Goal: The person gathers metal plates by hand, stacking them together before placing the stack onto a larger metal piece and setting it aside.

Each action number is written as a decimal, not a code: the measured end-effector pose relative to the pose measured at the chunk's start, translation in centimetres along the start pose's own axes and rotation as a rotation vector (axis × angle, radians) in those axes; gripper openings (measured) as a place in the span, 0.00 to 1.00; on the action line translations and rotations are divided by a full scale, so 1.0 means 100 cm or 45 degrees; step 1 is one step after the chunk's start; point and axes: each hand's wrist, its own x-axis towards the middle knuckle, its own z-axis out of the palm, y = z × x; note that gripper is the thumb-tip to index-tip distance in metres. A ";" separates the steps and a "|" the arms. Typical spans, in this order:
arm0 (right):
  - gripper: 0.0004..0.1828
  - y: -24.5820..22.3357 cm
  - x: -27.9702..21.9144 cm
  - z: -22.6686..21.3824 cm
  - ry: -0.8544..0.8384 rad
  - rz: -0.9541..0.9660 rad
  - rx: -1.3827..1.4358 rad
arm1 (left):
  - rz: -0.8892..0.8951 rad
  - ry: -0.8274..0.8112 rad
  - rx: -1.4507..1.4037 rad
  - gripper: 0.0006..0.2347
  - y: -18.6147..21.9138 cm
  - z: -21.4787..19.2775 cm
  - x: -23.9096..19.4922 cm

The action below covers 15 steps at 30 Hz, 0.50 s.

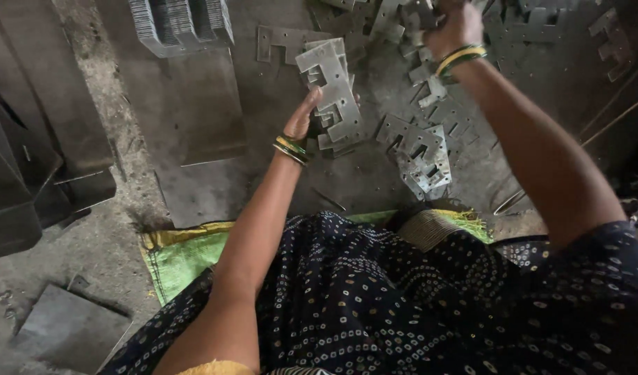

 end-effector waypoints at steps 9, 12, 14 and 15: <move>0.27 -0.072 -0.004 -0.115 -0.640 0.609 1.145 | -0.053 0.169 0.000 0.33 -0.016 -0.017 0.013; 0.45 -0.063 -0.031 -0.080 -0.269 -0.184 -0.188 | -0.016 -0.024 -0.037 0.34 -0.013 -0.011 0.006; 0.45 -0.051 -0.054 -0.061 -0.353 0.105 -0.013 | -0.001 -0.106 -0.056 0.34 -0.006 -0.001 -0.003; 0.45 -0.044 -0.064 -0.055 -0.386 0.254 0.068 | -0.003 -0.102 -0.046 0.34 -0.004 0.004 -0.004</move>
